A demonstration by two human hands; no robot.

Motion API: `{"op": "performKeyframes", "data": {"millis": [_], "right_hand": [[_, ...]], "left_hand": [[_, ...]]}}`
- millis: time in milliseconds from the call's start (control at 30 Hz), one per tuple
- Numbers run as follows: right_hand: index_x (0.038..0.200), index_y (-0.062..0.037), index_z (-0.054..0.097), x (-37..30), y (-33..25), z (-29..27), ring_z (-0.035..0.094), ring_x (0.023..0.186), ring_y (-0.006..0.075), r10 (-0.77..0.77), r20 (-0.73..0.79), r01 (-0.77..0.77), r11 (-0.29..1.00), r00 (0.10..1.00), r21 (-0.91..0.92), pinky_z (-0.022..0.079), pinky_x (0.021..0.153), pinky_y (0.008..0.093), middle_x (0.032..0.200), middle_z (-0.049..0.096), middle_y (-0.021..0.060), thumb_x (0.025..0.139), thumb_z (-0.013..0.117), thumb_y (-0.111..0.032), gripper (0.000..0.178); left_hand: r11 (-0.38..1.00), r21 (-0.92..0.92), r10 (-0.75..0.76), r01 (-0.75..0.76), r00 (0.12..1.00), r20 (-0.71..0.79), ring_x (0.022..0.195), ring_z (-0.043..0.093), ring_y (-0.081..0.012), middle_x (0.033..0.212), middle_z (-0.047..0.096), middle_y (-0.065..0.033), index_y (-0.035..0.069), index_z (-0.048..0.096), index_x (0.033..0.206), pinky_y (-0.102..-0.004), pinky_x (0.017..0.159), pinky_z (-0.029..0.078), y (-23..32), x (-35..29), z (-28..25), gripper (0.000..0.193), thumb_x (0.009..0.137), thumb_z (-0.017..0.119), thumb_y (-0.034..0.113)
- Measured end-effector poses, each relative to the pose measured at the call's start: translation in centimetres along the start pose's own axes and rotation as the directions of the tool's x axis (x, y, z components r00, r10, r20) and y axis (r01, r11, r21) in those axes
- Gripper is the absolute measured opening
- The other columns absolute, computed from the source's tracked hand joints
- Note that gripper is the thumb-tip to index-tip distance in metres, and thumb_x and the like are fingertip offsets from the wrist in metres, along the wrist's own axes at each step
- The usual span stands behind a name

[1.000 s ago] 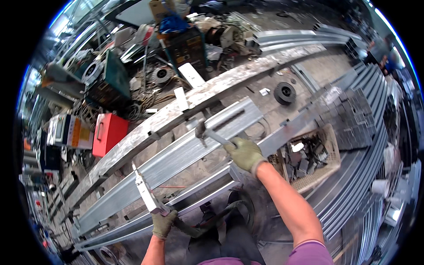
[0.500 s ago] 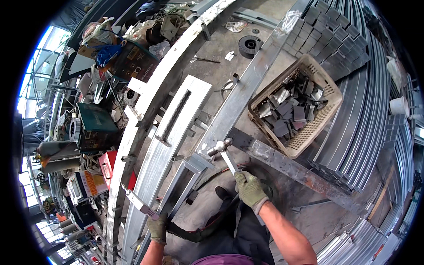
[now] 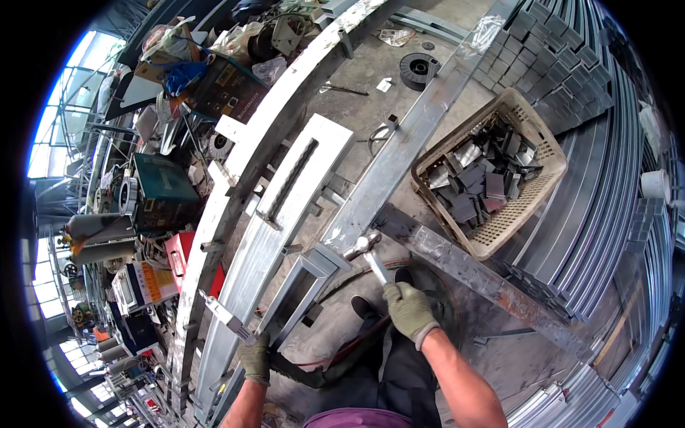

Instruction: The person welds metal frame components using a handheld welding torch, then uses a hammer to tap and align the pieces. The person repeatedly positions and welds sections of the frame, occasionally adjusting the workpiece and using a hammer to ensure alignment.

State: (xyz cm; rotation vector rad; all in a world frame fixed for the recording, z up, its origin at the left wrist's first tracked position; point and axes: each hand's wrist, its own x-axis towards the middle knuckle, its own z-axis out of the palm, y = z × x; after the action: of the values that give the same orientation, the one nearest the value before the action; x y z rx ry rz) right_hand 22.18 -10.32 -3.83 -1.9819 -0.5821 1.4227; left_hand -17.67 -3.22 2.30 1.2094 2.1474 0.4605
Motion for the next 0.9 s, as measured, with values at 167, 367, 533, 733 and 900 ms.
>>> {"op": "performKeyframes", "data": {"millis": [167, 367, 533, 733, 900], "right_hand": [[0.098, -0.0019, 0.073, -1.7, 2.2, 2.2, 0.07, 0.068, 0.024, -0.261, -0.106, 0.259, 0.965, 0.96, -0.032, 0.056, 0.068, 0.0396, 0.074, 0.072, 0.0139, 0.113, 0.06, -0.037, 0.04], [0.099, -0.0023, 0.072, -0.8, 3.6, 2.6, 0.071, 0.069, 0.0277, 0.013, -0.083, 0.007, 0.972, 0.996, 0.237, 0.055, 0.066, 0.0406, 0.075, 0.072, 0.014, 0.112, 0.06, -0.04, 0.041], [0.1, -0.0017, 0.071, -2.2, -1.8, 0.6, 0.073, 0.074, 0.039, 0.287, 0.045, -0.288, 0.918, 0.957, 0.273, 0.056, 0.065, 0.0454, 0.077, 0.072, 0.0214, 0.112, 0.06, -0.04, 0.042], [0.104, -0.0046, 0.071, -6.6, -3.3, 0.3, 0.074, 0.078, 0.0446, -0.312, -0.117, 0.267, 0.918, 0.943, -0.293, 0.057, 0.068, 0.0522, 0.083, 0.074, 0.024, 0.099, 0.077, -0.04, 0.036], [0.145, -0.0141, 0.062, -6.8, -7.6, 6.8, 0.076, 0.08, 0.0412, -0.552, 0.267, 0.608, 0.76, 0.79, -0.23, 0.06, 0.071, 0.0522, 0.094, 0.077, 0.02, 0.096, 0.073, -0.031, 0.054]], "left_hand": [[1.0, -0.001, 0.028, -0.028, 1.0, 0.008, 0.067, 0.065, -0.0189, 0.078, 0.071, -0.0033, 0.006, 0.072, 0.087, -0.0407, 0.063, 0.051, -3.4, 1.4, 0.1, 0.021, 0.083, 0.087, 0.02], [0.998, 0.039, -0.061, 0.058, 0.995, 0.081, 0.076, 0.067, -0.0192, 0.089, 0.073, -0.0054, 0.005, 0.072, 0.1, -0.0408, 0.071, 0.054, -2.3, 1.3, -0.1, 0.03, 0.082, 0.088, 0.022], [0.995, 0.008, 0.095, -0.095, 0.995, -0.017, 0.071, 0.063, -0.0168, 0.083, 0.069, -0.0024, 0.007, 0.069, 0.092, -0.0388, 0.066, 0.05, -5.1, 1.8, 0.0, 0.024, 0.084, 0.088, 0.021], [0.987, -0.147, 0.069, -0.061, 0.996, 0.051, 0.072, 0.062, -0.0152, 0.085, 0.069, -0.0002, 0.008, 0.07, 0.096, -0.0362, 0.065, 0.05, -2.2, 0.8, -0.1, 0.023, 0.083, 0.086, 0.016], [0.975, -0.221, 0.029, -0.005, 0.994, 0.102, 0.077, 0.065, -0.0139, 0.087, 0.068, -0.001, 0.007, 0.069, 0.101, -0.0343, 0.069, 0.053, -0.6, 0.1, -1.4, 0.025, 0.083, 0.087, 0.012]]}}
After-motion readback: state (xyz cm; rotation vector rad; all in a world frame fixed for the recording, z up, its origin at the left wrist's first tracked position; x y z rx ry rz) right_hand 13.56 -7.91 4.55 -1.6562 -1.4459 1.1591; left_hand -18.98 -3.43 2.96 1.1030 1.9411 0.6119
